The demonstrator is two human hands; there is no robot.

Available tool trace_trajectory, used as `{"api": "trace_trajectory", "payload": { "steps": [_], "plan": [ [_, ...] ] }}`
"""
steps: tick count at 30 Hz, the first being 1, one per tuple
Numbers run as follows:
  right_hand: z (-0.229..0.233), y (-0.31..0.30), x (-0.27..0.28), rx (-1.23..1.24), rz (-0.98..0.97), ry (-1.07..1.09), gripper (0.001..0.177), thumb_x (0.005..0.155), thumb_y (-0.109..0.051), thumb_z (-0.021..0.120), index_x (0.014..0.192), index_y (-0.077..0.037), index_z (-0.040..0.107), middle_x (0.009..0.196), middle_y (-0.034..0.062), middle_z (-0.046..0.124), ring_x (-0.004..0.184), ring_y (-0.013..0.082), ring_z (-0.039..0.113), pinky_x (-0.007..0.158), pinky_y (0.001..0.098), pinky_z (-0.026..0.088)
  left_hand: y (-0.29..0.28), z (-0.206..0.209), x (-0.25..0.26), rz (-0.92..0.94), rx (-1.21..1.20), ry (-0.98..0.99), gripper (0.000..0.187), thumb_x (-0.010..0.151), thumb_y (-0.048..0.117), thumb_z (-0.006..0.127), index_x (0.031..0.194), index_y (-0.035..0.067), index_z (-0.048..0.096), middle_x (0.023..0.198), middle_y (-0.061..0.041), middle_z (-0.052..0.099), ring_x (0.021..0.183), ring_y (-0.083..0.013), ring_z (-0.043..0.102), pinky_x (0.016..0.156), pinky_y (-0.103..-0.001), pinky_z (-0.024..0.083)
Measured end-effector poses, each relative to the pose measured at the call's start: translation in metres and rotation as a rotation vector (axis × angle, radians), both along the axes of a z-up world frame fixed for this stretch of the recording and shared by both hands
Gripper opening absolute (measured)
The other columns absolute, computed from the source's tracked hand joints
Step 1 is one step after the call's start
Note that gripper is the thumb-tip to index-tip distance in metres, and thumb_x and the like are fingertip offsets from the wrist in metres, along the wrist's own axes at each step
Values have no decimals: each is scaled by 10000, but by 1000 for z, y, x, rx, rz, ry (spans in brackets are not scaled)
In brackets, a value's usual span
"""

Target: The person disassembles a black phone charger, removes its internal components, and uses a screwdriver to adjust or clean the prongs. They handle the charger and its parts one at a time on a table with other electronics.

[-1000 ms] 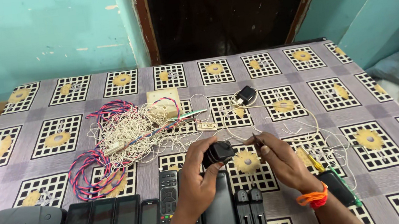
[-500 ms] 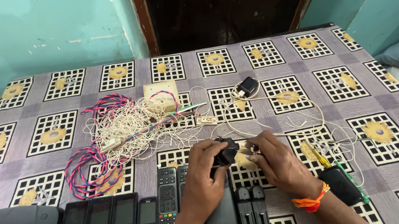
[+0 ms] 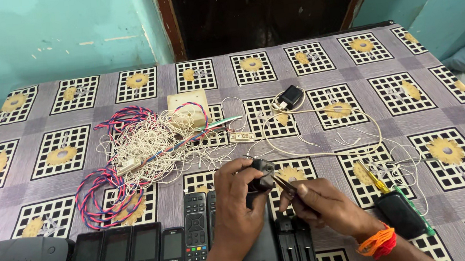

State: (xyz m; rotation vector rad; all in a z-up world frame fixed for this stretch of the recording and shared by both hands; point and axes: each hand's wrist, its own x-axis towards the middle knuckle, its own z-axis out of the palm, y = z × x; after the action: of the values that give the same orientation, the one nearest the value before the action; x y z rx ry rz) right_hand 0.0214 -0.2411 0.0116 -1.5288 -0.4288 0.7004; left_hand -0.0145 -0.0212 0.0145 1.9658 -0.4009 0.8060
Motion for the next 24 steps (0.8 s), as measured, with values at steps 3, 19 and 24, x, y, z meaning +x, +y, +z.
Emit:
{"api": "trace_trajectory", "payload": {
  "steps": [3,19,24],
  "plan": [
    [-2,-1,0,75,23,111,576,1070,-451,352,1049,15,690,589,-24,397,477,101,338,443,271,282,-2,-1,0,-4,33,-53,499,742,-93,756,1167,97,576,1327,-132,563,1273,-365,552,1060,-454,477],
    [-15,4,-2,335,17,392,585,1057,-513,366,1008,19,604,565,13,416,416,94,322,384,261,262,-4,-5,-3,-53,116,-52,456,766,-73,762,1163,83,600,1421,-139,589,1400,-396,520,1148,-503,412],
    [-19,4,-5,340,-39,456,540,1043,-503,403,987,-2,593,591,-4,375,435,95,281,384,270,213,-6,-5,-4,-53,122,-73,449,784,-71,757,1174,83,598,1411,-139,602,1396,-400,532,1145,-500,418]
  ]
}}
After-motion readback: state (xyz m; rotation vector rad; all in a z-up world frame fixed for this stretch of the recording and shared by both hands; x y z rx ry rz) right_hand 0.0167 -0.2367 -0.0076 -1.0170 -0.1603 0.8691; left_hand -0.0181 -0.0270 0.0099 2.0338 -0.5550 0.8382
